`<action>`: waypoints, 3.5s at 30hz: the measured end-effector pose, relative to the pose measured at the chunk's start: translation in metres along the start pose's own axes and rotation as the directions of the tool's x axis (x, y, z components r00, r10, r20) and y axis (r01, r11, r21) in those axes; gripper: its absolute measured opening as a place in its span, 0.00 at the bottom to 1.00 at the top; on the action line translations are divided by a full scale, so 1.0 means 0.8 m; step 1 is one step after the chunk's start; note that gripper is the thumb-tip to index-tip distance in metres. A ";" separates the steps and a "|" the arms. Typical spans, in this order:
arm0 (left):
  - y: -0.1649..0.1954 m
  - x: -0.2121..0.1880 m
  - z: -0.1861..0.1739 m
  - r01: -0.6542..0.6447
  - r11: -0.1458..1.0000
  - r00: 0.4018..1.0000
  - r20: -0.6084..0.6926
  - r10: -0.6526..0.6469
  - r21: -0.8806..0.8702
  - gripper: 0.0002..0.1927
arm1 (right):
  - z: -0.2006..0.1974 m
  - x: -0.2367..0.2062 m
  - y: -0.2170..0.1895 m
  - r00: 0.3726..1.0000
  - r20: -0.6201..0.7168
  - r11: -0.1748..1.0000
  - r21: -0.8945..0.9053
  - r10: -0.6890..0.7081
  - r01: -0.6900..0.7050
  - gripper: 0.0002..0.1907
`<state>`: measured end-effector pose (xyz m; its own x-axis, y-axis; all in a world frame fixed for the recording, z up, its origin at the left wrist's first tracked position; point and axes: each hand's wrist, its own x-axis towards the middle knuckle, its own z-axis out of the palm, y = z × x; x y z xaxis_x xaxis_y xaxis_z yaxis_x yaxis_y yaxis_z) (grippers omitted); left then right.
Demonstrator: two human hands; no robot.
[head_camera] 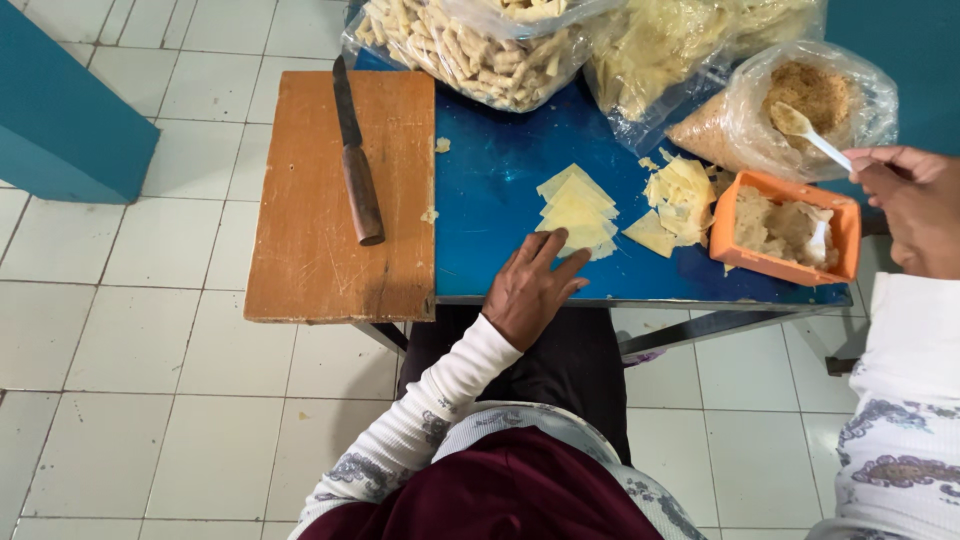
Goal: The person sits at a table assembling filled snacks. They take a square dough sheet, spoon filling from an orange container onto it, fold the sheet over the filling, and place the folded piece with a stack of finished pieces on the table, repeating the cycle.
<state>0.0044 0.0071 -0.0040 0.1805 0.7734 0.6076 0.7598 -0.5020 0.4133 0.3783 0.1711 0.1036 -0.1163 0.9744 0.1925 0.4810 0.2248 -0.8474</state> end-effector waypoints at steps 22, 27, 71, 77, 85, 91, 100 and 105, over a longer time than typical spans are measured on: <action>-0.018 0.020 0.006 0.346 0.938 0.932 -0.130 -0.339 0.030 0.17 | 0.096 -0.068 -0.012 0.927 0.344 0.895 0.352 0.149 -0.275 0.14; -0.018 0.027 0.008 0.333 0.940 0.939 -0.118 -0.323 0.071 0.15 | 0.016 -0.043 -0.020 0.999 -0.006 0.993 0.110 0.035 -0.035 0.12; -0.014 0.033 0.007 0.283 0.850 0.918 -0.133 -0.375 -0.443 0.16 | 0.188 -0.129 -0.067 0.656 0.286 0.461 -0.521 -0.699 0.719 0.09; -0.017 0.034 0.009 0.291 0.822 0.917 -0.102 -0.386 -0.489 0.16 | 0.189 -0.136 -0.057 0.658 0.226 0.468 -0.543 -0.718 0.697 0.09; -0.025 0.033 0.016 0.253 0.804 0.927 -0.102 -0.360 -0.538 0.16 | 0.188 -0.140 -0.049 0.676 0.214 0.469 -0.574 -0.705 0.671 0.09; -0.031 0.032 0.019 0.253 0.803 0.943 -0.048 -0.330 -0.540 0.18 | 0.149 -0.127 -0.028 0.761 0.012 0.625 -0.562 -0.648 0.542 0.03; -0.036 0.028 0.008 0.239 0.836 0.969 0.067 -0.237 -0.494 0.26 | 0.044 -0.017 0.031 0.813 -0.076 0.451 -0.860 -0.578 0.240 0.07; -0.036 0.032 0.012 0.256 0.848 0.963 0.051 -0.263 -0.464 0.21 | 0.107 -0.030 -0.017 0.653 -0.065 0.421 -0.811 -0.755 0.406 0.06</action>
<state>-0.0070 0.0452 -0.0066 0.0059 0.8971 0.4417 0.4003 -0.4069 0.8211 0.3005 0.1442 0.0680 -0.3824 0.4666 0.7975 0.8604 0.4946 0.1231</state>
